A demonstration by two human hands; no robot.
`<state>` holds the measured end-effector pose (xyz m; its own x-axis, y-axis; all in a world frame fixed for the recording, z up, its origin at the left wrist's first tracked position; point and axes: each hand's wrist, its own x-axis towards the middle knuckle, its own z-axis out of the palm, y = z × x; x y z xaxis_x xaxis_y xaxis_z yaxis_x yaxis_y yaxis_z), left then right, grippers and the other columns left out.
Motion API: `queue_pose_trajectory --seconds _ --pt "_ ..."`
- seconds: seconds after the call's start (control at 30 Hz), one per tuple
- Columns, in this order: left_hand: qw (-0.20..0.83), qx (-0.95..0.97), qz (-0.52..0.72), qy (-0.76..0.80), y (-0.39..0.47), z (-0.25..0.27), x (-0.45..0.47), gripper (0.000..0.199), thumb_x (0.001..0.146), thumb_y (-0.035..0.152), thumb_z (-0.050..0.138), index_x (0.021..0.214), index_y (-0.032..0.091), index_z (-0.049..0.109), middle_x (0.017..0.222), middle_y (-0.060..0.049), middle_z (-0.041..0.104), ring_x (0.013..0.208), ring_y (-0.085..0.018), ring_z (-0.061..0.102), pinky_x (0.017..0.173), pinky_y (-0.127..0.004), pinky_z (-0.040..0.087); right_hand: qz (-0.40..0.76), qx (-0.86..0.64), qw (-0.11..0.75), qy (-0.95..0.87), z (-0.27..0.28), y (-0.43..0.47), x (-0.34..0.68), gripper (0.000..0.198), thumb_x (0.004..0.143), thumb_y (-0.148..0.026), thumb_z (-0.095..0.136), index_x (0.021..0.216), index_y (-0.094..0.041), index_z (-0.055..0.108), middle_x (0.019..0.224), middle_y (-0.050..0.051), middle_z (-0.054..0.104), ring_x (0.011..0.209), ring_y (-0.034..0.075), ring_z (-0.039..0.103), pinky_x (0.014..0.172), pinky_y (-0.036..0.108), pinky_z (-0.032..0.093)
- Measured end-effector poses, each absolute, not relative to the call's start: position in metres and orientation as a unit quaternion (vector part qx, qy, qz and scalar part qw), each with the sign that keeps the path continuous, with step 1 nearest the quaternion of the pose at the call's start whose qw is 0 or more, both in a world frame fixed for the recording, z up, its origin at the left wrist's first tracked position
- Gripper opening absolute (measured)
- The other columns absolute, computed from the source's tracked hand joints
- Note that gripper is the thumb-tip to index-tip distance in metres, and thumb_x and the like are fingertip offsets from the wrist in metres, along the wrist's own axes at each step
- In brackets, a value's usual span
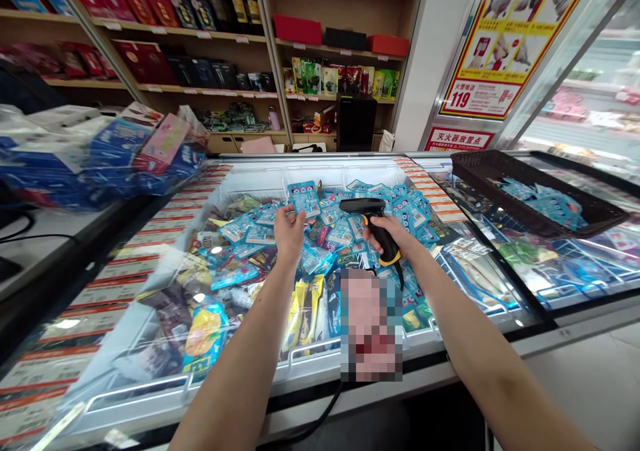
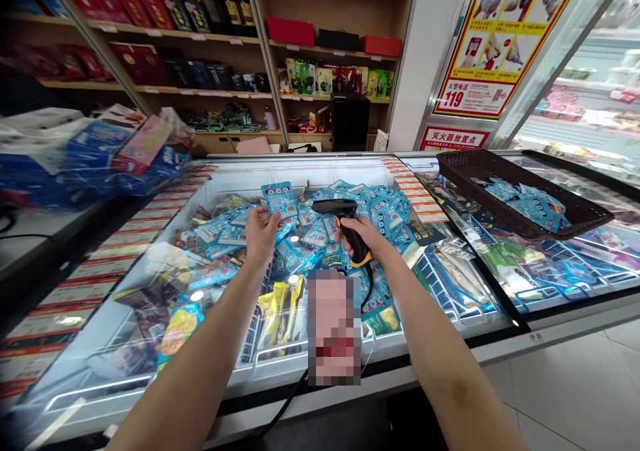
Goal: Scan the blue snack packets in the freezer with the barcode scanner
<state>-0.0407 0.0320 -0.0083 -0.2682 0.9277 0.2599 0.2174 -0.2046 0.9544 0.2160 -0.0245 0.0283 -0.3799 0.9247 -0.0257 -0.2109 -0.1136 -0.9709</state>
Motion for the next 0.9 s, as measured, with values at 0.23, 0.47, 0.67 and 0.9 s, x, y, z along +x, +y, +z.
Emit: queue_pose_trajectory --seconds 0.23,0.47,0.67,0.9 --pt "0.314 0.516 0.580 0.546 0.031 -0.007 -0.040 0.033 0.089 0.037 0.052 0.116 0.020 0.043 0.094 -0.006 0.072 0.083 -0.022 0.074 0.073 -0.034 0.058 0.660 -0.361 0.421 -0.506 0.027 -0.024 0.217 0.039 0.078 -0.051 0.066 0.093 -0.016 0.061 0.069 0.004 0.070 0.039 0.010 0.051 0.033 0.022 0.042" --pt "0.307 0.533 0.580 0.534 0.034 -0.011 -0.041 0.038 0.089 0.041 0.052 0.118 0.020 0.042 0.089 -0.006 0.071 0.081 -0.023 0.074 0.070 -0.034 0.057 0.662 -0.348 0.425 -0.511 0.026 -0.023 0.218 0.038 0.081 -0.049 0.065 0.096 -0.015 0.062 0.070 0.004 0.070 0.039 0.010 0.052 0.034 0.021 0.043" --pt "0.290 0.533 0.585 0.538 0.031 -0.010 -0.041 0.038 0.089 0.042 0.052 0.119 0.020 0.043 0.094 -0.007 0.070 0.081 -0.022 0.074 0.072 -0.033 0.057 0.659 -0.352 0.431 -0.505 0.025 -0.023 0.218 0.037 0.081 -0.049 0.065 0.098 -0.015 0.062 0.072 0.004 0.069 0.040 0.010 0.053 0.034 0.022 0.042" --pt "0.222 0.527 0.585 0.575 0.030 0.003 -0.051 0.037 0.090 0.040 0.049 0.120 0.018 0.045 0.096 -0.009 0.071 0.073 -0.019 0.072 0.066 -0.031 0.054 0.662 -0.333 0.441 -0.506 0.026 -0.023 0.219 0.039 0.080 -0.049 0.065 0.098 -0.015 0.061 0.070 0.004 0.069 0.041 0.010 0.052 0.035 0.023 0.042"
